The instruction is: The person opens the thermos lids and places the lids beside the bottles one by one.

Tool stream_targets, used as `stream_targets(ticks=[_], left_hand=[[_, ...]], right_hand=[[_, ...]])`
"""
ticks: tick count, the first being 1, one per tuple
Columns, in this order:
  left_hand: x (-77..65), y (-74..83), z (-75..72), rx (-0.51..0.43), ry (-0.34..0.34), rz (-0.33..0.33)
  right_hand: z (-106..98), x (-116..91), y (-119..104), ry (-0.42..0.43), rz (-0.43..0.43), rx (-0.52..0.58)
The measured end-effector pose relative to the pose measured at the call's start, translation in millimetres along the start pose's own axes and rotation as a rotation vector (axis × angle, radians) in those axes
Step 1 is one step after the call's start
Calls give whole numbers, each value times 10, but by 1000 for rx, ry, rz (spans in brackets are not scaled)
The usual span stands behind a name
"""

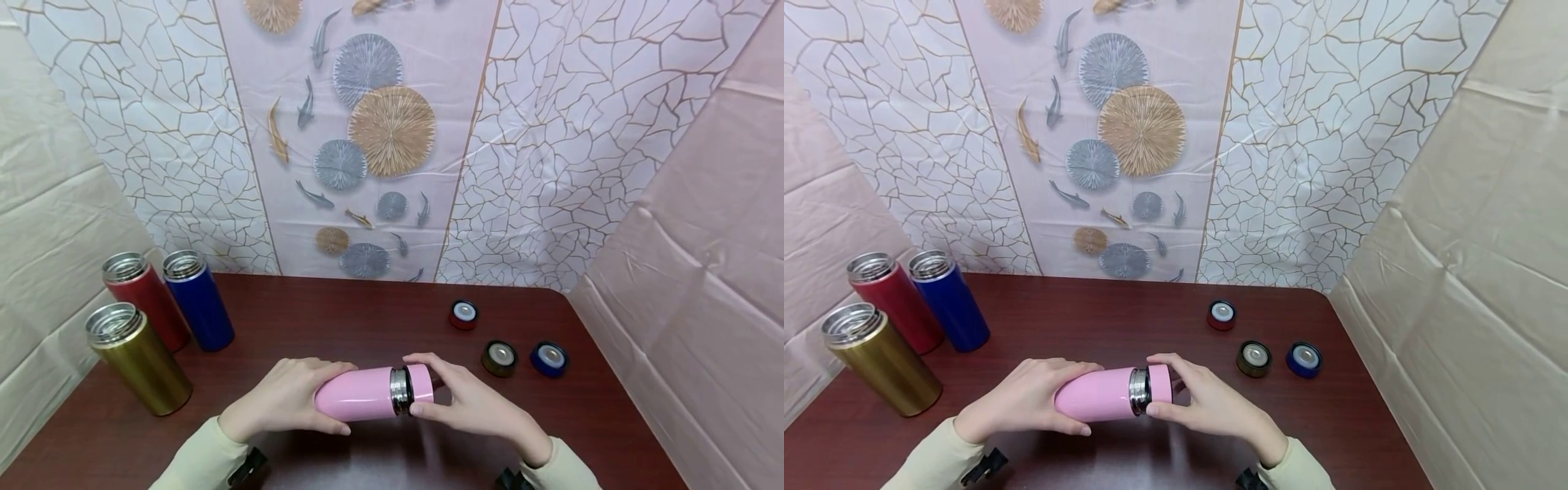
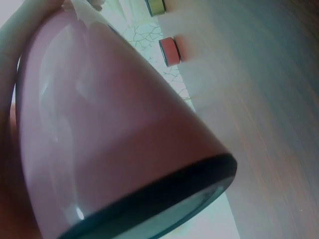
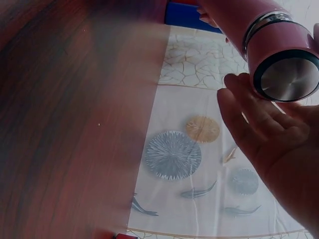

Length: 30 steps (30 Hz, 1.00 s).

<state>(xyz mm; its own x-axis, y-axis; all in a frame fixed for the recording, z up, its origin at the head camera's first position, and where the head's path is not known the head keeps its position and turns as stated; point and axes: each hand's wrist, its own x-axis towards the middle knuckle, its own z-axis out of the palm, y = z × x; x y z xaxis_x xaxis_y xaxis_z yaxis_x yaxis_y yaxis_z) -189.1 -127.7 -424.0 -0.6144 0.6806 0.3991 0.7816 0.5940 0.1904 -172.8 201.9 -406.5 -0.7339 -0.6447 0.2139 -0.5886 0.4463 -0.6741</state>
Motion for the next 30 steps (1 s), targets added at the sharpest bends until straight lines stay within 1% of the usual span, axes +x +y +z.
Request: stream_targets(ticks=[4,7,11,15,19,22,27,30], left_hand=[[1,-1,-2,11,17,15],[9,-6,-9,23,27,24],[11,-14,-16,29,25,24],[2,-25,-9,22,13,10],[7,-30,0,21,20,17],[10,-26,-5,20,25,21],[11,-19,-24,19,21,16],[6,-18,-24,17,14,16]], right_hand=[[6,-1,-4,21,-19,-4],[3,-9,-7,35,-19,14],[7,-19,-4,44,-21,30],[29,-15,8,73,-80,16],[36,-3,23,104,-140,-12],[12,-5,22,90,-120,-6],[-8,7,25,12,-26,26],[7,16,34,-15,5,35]])
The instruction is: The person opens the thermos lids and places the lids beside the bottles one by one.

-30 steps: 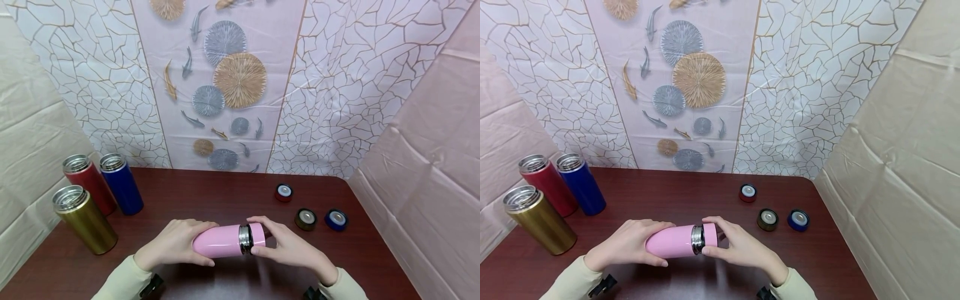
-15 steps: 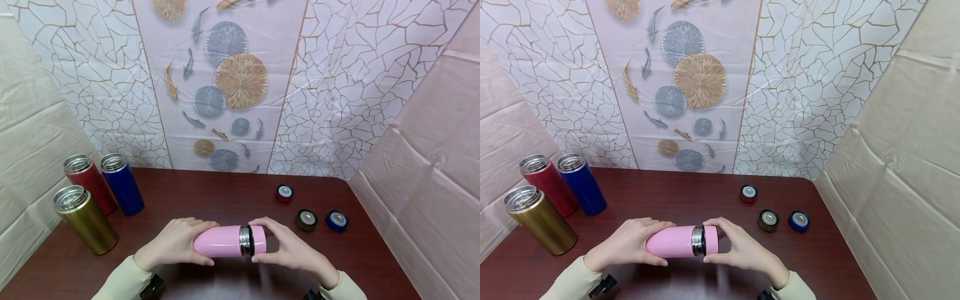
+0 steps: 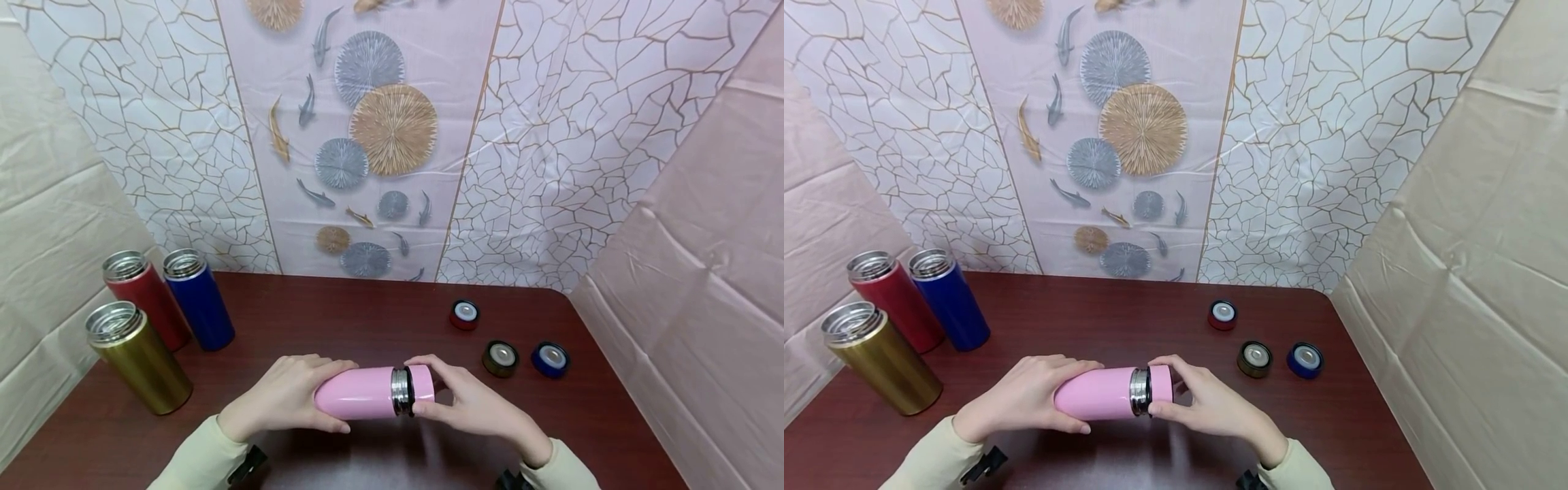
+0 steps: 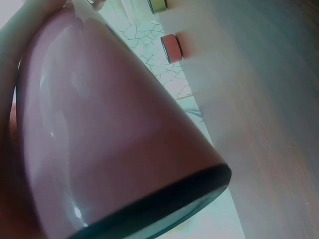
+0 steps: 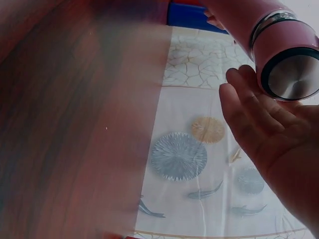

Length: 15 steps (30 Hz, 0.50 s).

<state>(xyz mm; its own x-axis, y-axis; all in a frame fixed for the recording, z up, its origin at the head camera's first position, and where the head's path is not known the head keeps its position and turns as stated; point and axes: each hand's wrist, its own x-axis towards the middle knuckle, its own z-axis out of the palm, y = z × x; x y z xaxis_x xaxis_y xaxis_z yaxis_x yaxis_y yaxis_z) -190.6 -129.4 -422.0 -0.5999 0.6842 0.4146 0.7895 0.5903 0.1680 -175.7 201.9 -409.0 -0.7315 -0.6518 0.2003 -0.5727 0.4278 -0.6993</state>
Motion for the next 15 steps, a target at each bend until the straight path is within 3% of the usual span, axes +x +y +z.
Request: stream_targets(ticks=[7,15], left_hand=[[0,-10,-3,-1,19,4],[4,-6,1,-31,1,-25]], right_hand=[[15,-13,-22,63,-45,10],[32,4,-24,174,-236,-125]])
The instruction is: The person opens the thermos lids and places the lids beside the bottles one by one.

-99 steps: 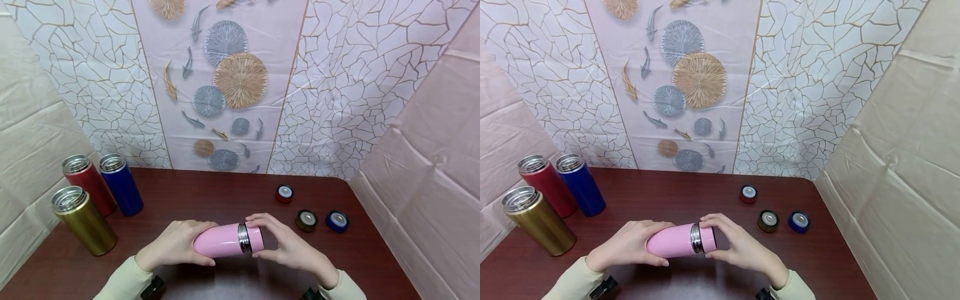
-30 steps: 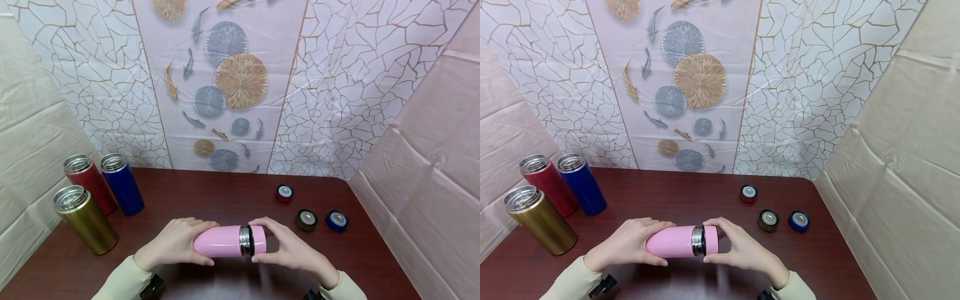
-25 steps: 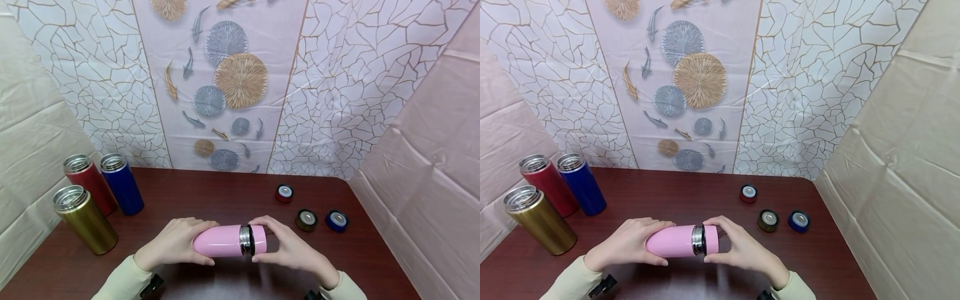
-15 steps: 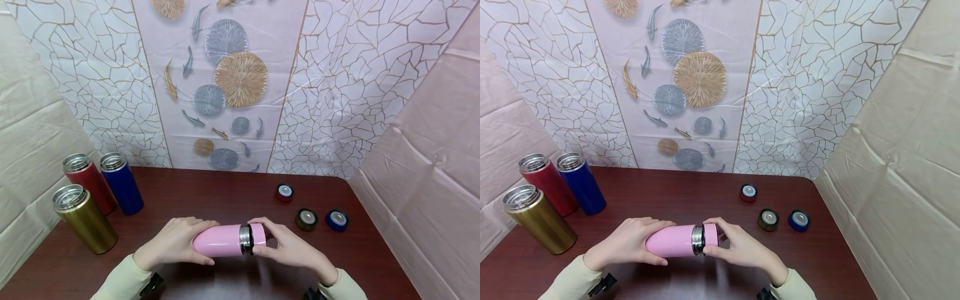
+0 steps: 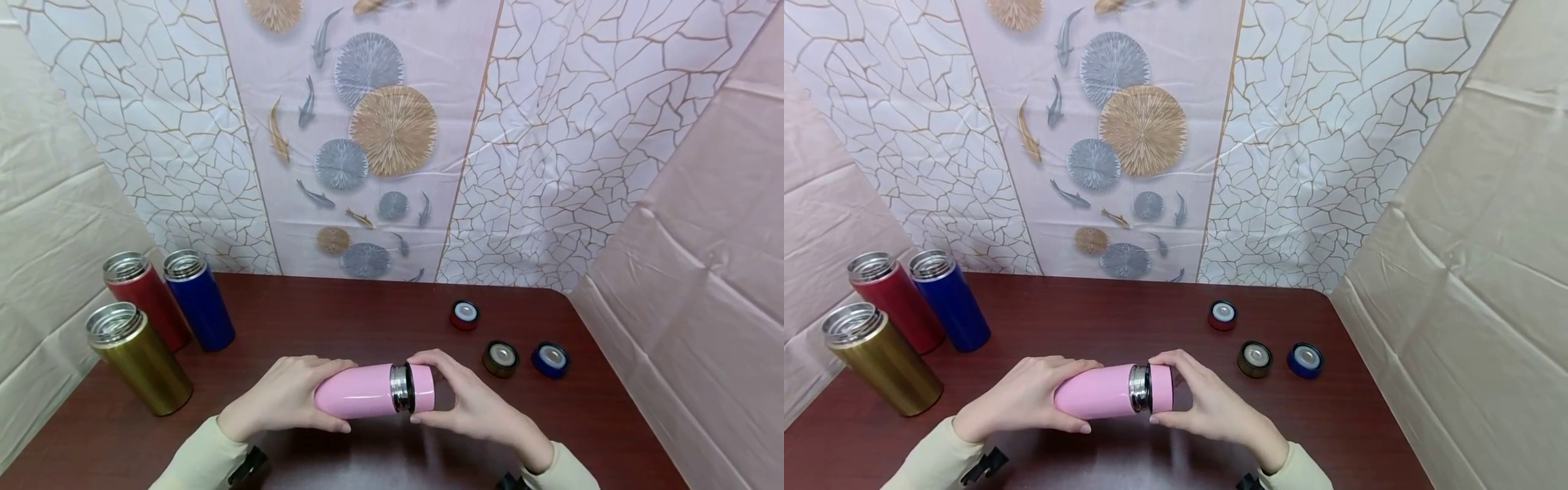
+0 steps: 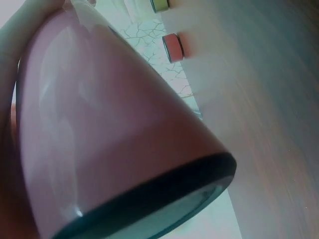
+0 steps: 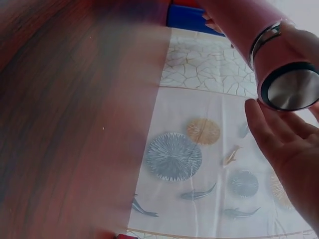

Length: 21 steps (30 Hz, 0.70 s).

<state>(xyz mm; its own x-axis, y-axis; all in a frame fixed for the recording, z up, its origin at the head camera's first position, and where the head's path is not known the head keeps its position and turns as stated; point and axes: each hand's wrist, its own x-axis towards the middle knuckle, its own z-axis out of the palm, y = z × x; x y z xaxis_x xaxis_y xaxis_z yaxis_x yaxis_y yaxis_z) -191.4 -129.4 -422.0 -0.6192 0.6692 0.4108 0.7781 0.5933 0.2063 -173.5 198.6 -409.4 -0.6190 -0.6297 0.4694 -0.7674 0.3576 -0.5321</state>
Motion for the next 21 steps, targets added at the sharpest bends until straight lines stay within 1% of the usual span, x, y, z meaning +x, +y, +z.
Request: stream_targets(ticks=[2,4,6,7,8,10,13,16,21], left_hand=[[2,-6,3,-14,-12,-12],[-15,-20,2,-41,-34,-43],[-51,-38,-11,-75,-55,-91],[-72,-47,-24,-85,-62,-116],[-93,-57,-40,-93,-63,-137],[-122,-78,-77,-96,-53,-163],[-132,-104,-133,-83,-30,-174],[-130,-120,-172,-74,-26,-184],[-139,-120,-199,-78,-40,-206]], right_hand=[[-13,4,16,20,-80,-62],[-50,-1,40,55,-151,-126],[-115,-20,72,109,-194,-146],[-154,-35,88,142,-203,-149],[-197,-55,103,175,-193,-145],[-280,-99,129,233,-146,-100],[-375,-157,152,297,-58,-84],[-422,-193,166,334,2,-102],[-456,-230,178,357,102,-112]])
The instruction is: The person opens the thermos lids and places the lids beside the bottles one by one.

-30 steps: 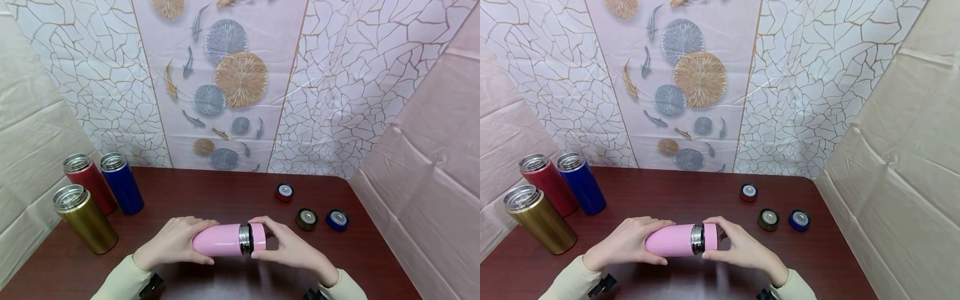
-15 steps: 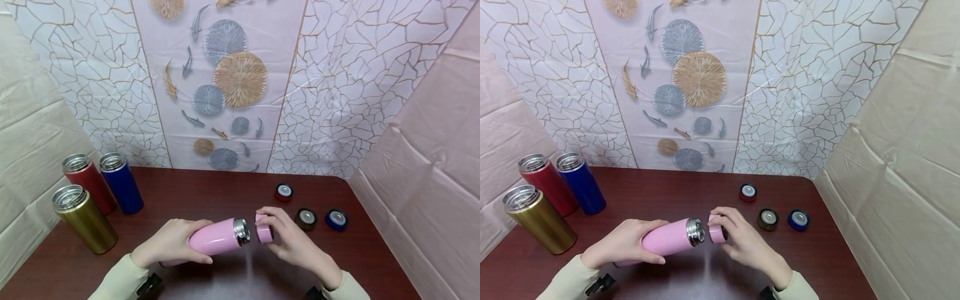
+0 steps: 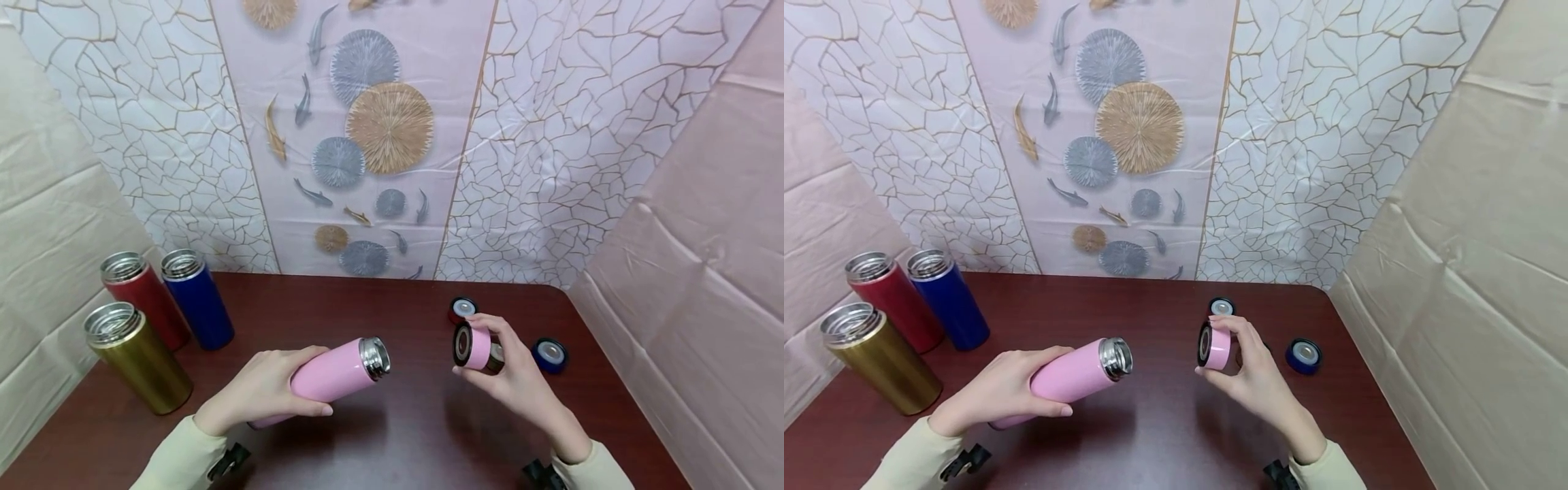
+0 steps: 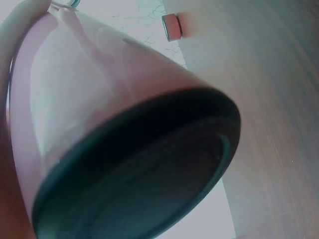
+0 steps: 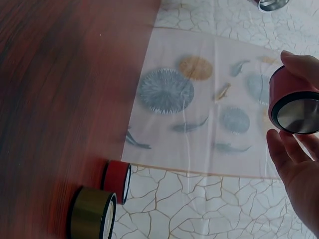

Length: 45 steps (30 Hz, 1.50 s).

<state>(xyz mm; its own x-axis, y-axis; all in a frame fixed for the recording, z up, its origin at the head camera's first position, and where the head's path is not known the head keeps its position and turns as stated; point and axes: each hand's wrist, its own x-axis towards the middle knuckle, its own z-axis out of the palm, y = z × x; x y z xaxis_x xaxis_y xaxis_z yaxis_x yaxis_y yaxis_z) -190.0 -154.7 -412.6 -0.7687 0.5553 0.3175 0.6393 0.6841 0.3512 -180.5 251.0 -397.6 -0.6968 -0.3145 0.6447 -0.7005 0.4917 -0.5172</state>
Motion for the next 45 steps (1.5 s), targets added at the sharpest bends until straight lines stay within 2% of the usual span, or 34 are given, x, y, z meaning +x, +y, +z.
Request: stream_targets(ticks=[6,12,22,31,36,45], left_hand=[[7,13,-14,7,8,4],[11,20,-24,18,10,0],[8,28,-13,32,25,10],[7,17,-1,35,29,6],[4,15,14,37,34,6],[8,26,18,38,45,13]], right_hand=[[-70,-9,61,21,107,8],[-105,-38,160,34,251,18],[-17,-142,433,-42,403,-47],[108,-194,560,-138,448,-68],[201,-208,595,-211,437,-68],[299,-212,622,-311,403,-137]])
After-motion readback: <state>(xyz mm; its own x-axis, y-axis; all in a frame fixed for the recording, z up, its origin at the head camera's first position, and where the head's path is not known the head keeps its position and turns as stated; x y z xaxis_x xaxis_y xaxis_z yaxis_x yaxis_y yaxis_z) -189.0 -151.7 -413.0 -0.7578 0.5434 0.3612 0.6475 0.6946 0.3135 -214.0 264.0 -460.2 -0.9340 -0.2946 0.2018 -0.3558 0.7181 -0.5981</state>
